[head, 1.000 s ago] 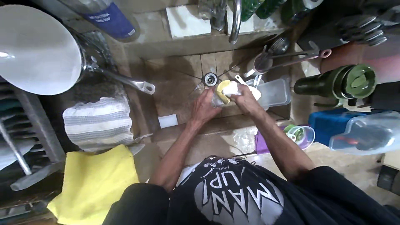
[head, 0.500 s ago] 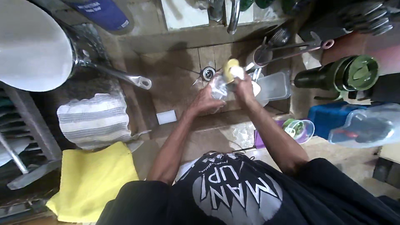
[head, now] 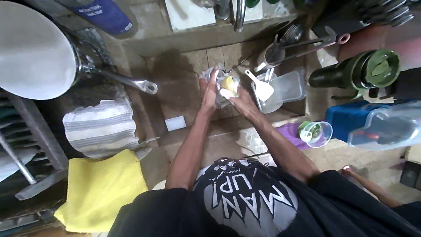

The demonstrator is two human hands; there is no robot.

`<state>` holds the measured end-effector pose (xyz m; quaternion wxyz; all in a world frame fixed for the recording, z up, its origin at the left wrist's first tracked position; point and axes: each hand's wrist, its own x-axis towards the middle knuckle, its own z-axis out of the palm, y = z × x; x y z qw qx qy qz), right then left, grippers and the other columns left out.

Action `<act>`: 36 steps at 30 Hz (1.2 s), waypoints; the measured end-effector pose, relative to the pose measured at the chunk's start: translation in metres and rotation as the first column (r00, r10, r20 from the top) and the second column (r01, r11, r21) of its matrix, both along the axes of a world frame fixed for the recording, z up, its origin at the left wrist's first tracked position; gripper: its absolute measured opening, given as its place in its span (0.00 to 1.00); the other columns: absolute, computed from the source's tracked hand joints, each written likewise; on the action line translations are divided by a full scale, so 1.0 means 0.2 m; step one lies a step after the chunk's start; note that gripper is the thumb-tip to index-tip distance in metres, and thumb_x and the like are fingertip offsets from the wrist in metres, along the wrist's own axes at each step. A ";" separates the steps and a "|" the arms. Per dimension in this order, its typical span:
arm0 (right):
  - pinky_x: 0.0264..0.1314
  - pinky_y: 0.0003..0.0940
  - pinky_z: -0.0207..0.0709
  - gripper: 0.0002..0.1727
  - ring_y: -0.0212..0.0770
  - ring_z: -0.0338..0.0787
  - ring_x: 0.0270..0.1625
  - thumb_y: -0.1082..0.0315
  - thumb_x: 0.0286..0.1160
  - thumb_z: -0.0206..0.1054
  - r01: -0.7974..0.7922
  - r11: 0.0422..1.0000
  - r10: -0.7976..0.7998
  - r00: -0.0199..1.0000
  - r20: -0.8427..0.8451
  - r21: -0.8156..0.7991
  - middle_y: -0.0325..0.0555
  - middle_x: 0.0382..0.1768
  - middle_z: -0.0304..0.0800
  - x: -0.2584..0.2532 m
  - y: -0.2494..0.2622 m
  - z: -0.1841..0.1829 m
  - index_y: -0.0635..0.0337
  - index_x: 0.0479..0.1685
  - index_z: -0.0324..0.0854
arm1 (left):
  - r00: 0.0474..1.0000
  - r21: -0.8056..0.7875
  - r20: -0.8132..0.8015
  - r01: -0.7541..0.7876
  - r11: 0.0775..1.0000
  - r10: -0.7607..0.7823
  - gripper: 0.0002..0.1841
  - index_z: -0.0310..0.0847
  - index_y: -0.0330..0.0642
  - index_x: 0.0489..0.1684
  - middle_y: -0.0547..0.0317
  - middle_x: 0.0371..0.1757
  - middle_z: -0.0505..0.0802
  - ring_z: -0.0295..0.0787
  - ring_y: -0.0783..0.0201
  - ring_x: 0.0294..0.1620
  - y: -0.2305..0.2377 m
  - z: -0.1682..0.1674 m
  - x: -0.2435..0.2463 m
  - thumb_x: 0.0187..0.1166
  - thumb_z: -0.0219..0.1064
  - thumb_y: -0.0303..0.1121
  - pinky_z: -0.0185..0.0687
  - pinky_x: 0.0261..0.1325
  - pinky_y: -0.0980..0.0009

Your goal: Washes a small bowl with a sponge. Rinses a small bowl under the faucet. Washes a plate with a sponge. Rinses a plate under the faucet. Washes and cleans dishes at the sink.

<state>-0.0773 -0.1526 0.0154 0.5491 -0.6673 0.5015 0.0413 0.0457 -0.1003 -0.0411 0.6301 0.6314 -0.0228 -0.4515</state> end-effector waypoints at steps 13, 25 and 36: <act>0.76 0.57 0.76 0.36 0.63 0.77 0.79 0.53 0.67 0.75 -0.294 0.811 0.379 0.923 0.072 -0.506 0.67 0.84 0.66 0.04 0.10 -0.17 0.62 0.76 0.79 | 0.989 0.177 -0.079 -0.110 0.978 0.125 0.31 0.69 0.35 0.78 0.45 0.59 0.90 0.90 0.60 0.55 -0.04 -0.06 0.12 0.83 0.67 0.48 0.89 0.59 0.60; 0.51 0.41 0.90 0.29 0.41 0.92 0.48 0.69 0.65 0.75 0.157 0.770 -0.409 0.865 0.291 0.618 0.47 0.49 0.91 0.05 -0.07 -0.24 0.59 0.69 0.72 | 0.993 -0.115 -0.024 -0.122 0.986 0.120 0.29 0.69 0.33 0.75 0.46 0.61 0.89 0.89 0.57 0.61 0.01 -0.01 0.09 0.82 0.70 0.43 0.87 0.66 0.56; 0.44 0.41 0.91 0.32 0.44 0.93 0.48 0.34 0.84 0.52 0.157 0.445 -0.691 0.687 0.226 0.882 0.48 0.55 0.90 0.11 0.03 -0.20 0.46 0.72 0.76 | 0.993 -0.256 -0.034 0.102 0.961 -0.114 0.34 0.72 0.37 0.76 0.52 0.55 0.92 0.91 0.63 0.52 0.05 0.02 0.22 0.66 0.73 0.35 0.90 0.56 0.62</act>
